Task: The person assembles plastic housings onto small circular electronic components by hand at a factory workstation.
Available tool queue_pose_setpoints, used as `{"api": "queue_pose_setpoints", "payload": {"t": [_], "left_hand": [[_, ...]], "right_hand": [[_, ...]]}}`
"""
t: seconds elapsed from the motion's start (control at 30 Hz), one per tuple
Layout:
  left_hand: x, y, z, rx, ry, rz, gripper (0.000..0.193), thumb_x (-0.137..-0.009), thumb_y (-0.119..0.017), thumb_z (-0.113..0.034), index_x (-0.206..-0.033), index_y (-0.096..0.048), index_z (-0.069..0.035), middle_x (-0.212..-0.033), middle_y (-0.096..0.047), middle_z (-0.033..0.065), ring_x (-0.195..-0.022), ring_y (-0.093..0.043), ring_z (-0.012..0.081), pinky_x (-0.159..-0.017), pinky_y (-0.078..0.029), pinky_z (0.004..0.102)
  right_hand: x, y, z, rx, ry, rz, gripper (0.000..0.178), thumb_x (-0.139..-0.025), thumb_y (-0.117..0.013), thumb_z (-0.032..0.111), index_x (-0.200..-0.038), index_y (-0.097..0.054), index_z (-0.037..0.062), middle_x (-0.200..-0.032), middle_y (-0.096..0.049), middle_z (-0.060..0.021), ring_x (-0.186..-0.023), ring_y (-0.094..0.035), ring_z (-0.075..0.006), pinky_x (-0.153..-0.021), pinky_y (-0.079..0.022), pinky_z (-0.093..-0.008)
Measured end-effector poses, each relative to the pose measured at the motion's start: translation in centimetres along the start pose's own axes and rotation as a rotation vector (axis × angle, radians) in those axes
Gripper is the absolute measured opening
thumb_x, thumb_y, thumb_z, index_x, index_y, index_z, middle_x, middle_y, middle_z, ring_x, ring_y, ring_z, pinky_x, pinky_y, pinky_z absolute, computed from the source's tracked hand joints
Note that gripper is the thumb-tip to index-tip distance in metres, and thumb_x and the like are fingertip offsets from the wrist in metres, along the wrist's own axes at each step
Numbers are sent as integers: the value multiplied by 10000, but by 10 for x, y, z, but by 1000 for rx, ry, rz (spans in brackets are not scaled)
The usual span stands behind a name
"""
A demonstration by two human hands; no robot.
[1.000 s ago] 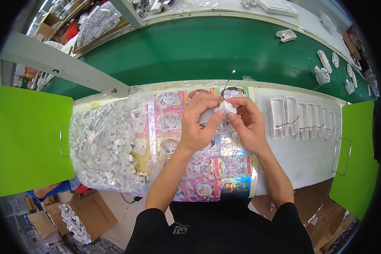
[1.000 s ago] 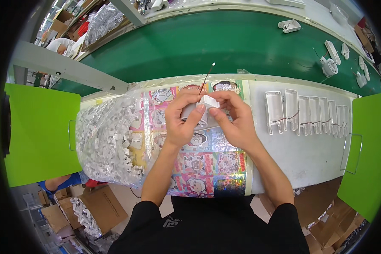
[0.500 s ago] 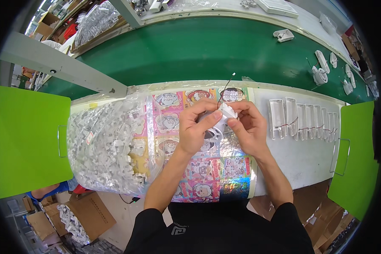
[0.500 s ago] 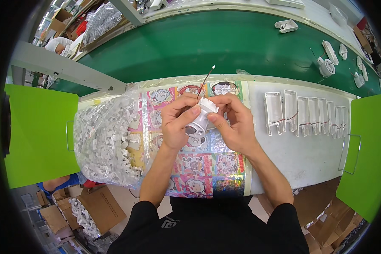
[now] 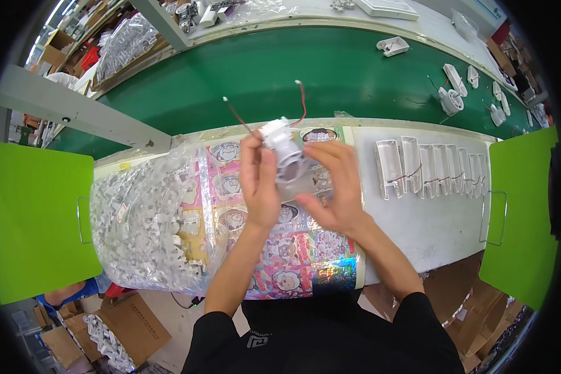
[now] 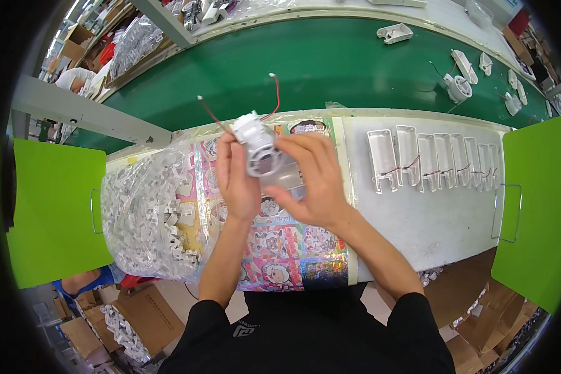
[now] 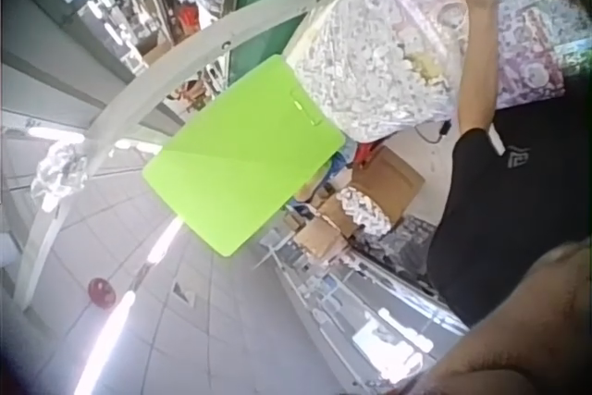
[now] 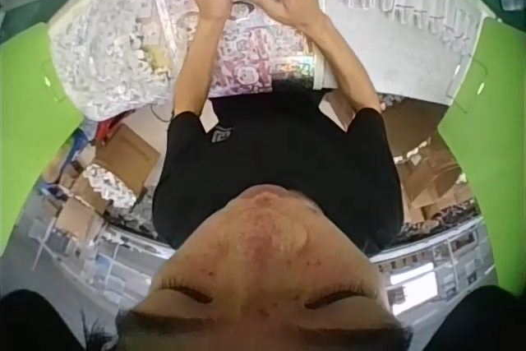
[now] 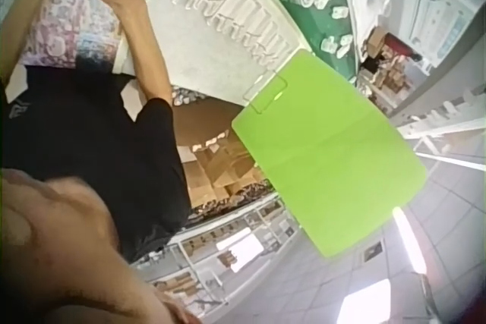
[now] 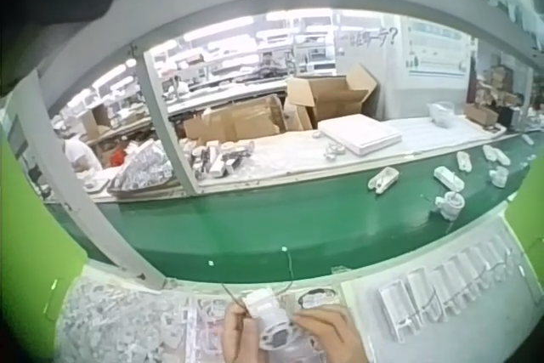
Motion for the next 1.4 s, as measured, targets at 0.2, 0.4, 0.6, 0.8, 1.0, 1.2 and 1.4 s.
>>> {"api": "queue_pose_setpoints", "payload": {"t": [0.2, 0.4, 0.6, 0.8, 1.0, 1.2, 1.4], "left_hand": [[2, -40, -14, -252, -54, 471, 825, -851, -731, -153, -1553, -325, -4, -1509, -429, 157, -1437, -403, 303, -1192, -331, 449], [16, -44, -1, -1184, -182, 644, 855, -698, -771, -114, -1483, -442, -26, -1258, -610, 190, -1294, -514, 369, -1101, -428, 451], [-12, -5, -11, -1103, -20, 421, 643, -656, -772, -40, -1285, -637, -53, -1123, -613, 131, -1059, -645, 338, -917, -534, 437], [-13, 0, -12, -1164, 29, 429, 666, -654, -783, -33, -1304, -638, -44, -1148, -619, 127, -1060, -657, 342, -919, -543, 410], [-9, 4, 0, -1109, 50, 532, 713, -673, -783, -54, -1367, -618, -37, -1196, -681, 175, -1096, -654, 372, -961, -526, 415], [-7, 1, 2, -1004, 123, 538, 648, -754, -803, -136, -1361, -614, -11, -1177, -695, 189, -1083, -666, 377, -939, -529, 432], [-12, 3, 7, -915, 131, 516, 528, -826, -777, -201, -1290, -651, 15, -1055, -710, 217, -994, -689, 398, -855, -541, 433]], "right_hand": [[12, 18, -75, -319, -526, -154, 690, -826, -819, 88, -1407, -449, 43, -1260, -565, -140, -1108, -611, -221, -892, -535, -350], [-2, 38, -83, -686, -538, -254, 643, -863, -745, -44, -1419, -438, 58, -1327, -586, -128, -1196, -614, -219, -1015, -513, -358], [4, 16, -77, -502, -405, 72, 574, -697, -728, -152, -1205, -653, 106, -1397, -478, -123, -1307, -526, -259, -1035, -466, -378], [0, 1, -45, -51, -211, 293, 508, -725, -693, -130, -1158, -739, 131, -1411, -503, -159, -1318, -524, -360, -1056, -464, -424], [-1, -8, -28, 227, 2, 298, 526, -707, -658, -83, -1153, -757, 178, -1423, -547, -160, -1314, -513, -380, -1058, -469, -463], [2, -12, -21, 319, 50, 330, 480, -709, -681, -40, -1123, -765, 188, -1461, -531, -152, -1317, -507, -371, -1063, -453, -478], [1, -13, -18, 354, 69, 312, 447, -719, -693, -24, -1109, -768, 183, -1469, -529, -151, -1312, -502, -366, -1052, -451, -485]]}}
Point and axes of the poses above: each hand's wrist, its own x-axis away from the middle knuckle, its own y-axis out of the back of the hand, z = x × y, the point moved 8 cm from there along -x, towards the middle knuckle
